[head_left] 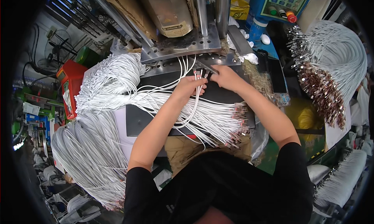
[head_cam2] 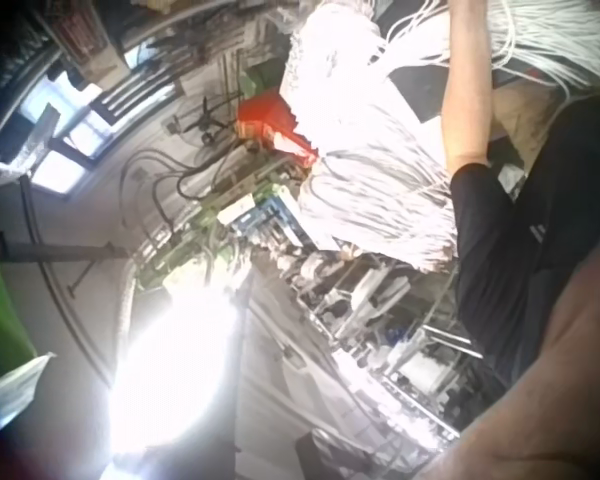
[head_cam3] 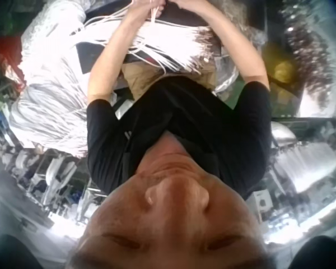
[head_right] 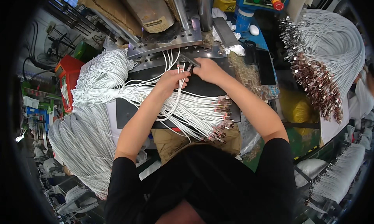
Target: Arrange multiple white wires into a black connector template and use a pressing machine to secure them.
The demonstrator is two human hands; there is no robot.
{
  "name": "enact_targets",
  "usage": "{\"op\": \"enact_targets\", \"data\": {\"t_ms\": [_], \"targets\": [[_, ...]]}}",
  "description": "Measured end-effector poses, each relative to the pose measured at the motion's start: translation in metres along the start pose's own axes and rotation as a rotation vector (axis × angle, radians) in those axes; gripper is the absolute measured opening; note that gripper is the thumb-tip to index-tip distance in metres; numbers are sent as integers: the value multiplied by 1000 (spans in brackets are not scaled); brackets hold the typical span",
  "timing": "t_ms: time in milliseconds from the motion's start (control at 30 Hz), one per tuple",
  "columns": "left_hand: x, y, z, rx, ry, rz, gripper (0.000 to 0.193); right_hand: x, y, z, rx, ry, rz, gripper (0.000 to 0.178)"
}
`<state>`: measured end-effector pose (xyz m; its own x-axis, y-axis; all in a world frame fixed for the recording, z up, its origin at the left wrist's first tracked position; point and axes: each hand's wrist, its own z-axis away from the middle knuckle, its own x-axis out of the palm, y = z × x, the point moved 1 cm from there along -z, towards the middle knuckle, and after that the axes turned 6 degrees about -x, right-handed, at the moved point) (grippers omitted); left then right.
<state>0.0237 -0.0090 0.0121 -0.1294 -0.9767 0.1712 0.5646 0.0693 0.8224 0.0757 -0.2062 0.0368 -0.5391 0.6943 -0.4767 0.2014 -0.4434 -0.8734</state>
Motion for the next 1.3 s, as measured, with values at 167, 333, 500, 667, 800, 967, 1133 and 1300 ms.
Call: {"op": "enact_targets", "data": {"t_ms": [167, 333, 500, 667, 800, 967, 1133, 1300], "targets": [[13, 5, 5, -3, -13, -146, 18, 0, 33, -9, 252, 88, -568, 32], [15, 4, 5, 43, -35, -108, 17, 22, 39, -7, 4, 275, -343, 36], [13, 2, 5, 45, -56, -86, 19, 12, 34, -7, 88, 270, -428, 39], [12, 2, 6, 34, -55, -92, 21, 21, 35, -6, 3, 247, -328, 38], [20, 10, 15, -8, -32, -70, 21, 24, 56, -11, -161, 269, -179, 36], [-3, -2, 3, 3, -49, -113, 22, -4, 39, -2, 47, 213, -364, 35], [6, 1, 4, -9, -1, -166, 22, 2, 42, 2, -66, 147, -199, 31], [11, 3, 9, 6, 18, -93, 22, 3, 41, 3, -125, 106, -177, 35]]}}
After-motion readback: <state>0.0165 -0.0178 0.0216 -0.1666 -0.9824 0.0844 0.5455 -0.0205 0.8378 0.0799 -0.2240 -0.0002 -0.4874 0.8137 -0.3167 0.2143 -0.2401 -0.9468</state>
